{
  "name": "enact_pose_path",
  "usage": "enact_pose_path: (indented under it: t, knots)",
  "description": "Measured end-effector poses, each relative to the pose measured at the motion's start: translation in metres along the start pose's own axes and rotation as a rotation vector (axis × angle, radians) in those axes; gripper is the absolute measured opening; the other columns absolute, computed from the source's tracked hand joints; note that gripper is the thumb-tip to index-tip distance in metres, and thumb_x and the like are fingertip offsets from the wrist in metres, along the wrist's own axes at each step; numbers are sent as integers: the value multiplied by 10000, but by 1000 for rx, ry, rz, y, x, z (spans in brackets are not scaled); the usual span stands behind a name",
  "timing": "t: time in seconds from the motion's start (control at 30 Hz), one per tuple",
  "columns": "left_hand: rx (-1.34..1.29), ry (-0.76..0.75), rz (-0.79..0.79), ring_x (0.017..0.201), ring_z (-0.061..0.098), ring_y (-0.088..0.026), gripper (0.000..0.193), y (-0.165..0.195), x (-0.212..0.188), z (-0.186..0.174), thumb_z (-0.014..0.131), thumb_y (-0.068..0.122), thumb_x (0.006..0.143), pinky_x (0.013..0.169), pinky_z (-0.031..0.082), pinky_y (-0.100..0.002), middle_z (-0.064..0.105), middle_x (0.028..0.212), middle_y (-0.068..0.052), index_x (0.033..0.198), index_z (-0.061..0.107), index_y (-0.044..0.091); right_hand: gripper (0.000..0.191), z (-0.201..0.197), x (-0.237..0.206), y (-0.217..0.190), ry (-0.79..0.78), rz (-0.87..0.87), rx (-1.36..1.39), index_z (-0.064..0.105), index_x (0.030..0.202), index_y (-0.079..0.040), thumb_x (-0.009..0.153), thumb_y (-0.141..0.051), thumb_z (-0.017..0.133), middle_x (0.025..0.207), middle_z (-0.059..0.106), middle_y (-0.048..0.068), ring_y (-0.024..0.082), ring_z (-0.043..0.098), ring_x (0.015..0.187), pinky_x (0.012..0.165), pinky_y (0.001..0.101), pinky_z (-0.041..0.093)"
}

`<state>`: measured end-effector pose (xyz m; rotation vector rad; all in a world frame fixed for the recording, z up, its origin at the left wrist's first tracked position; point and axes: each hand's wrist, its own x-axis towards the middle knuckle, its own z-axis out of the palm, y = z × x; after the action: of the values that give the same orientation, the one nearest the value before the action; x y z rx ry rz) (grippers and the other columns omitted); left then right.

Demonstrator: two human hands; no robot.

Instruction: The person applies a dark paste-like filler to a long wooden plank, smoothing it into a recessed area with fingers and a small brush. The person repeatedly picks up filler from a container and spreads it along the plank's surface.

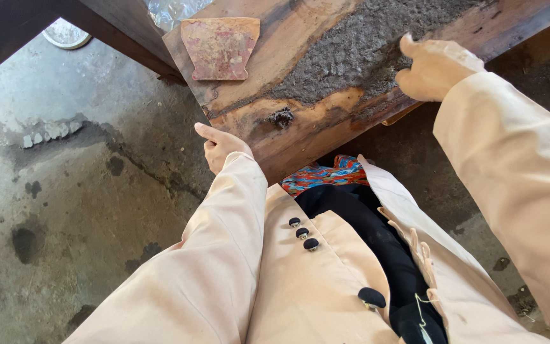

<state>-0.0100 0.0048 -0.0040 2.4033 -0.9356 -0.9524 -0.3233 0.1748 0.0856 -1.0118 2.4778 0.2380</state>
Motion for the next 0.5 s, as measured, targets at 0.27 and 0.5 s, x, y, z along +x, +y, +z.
enact_pose_path:
  t: [0.27,0.5]
  knots:
    - [23,-20,18,1045,695,-380,926,0,-2,-2,150,769,932,981,505,-472,761,1076,-177,982,765,78,717,-8,8,19,89,-64,135,404,1604,-229,917,-336,580,1449,550,236,444,516,1321,1124,498,370]
    - [18,-34,-15,1037,697,-376,917,3,-8,-6,161,771,926,972,504,-477,765,1073,-165,975,766,84,594,-7,14,28,27,-136,-32,607,1538,-335,944,-346,628,1462,610,209,458,561,1338,1163,477,418]
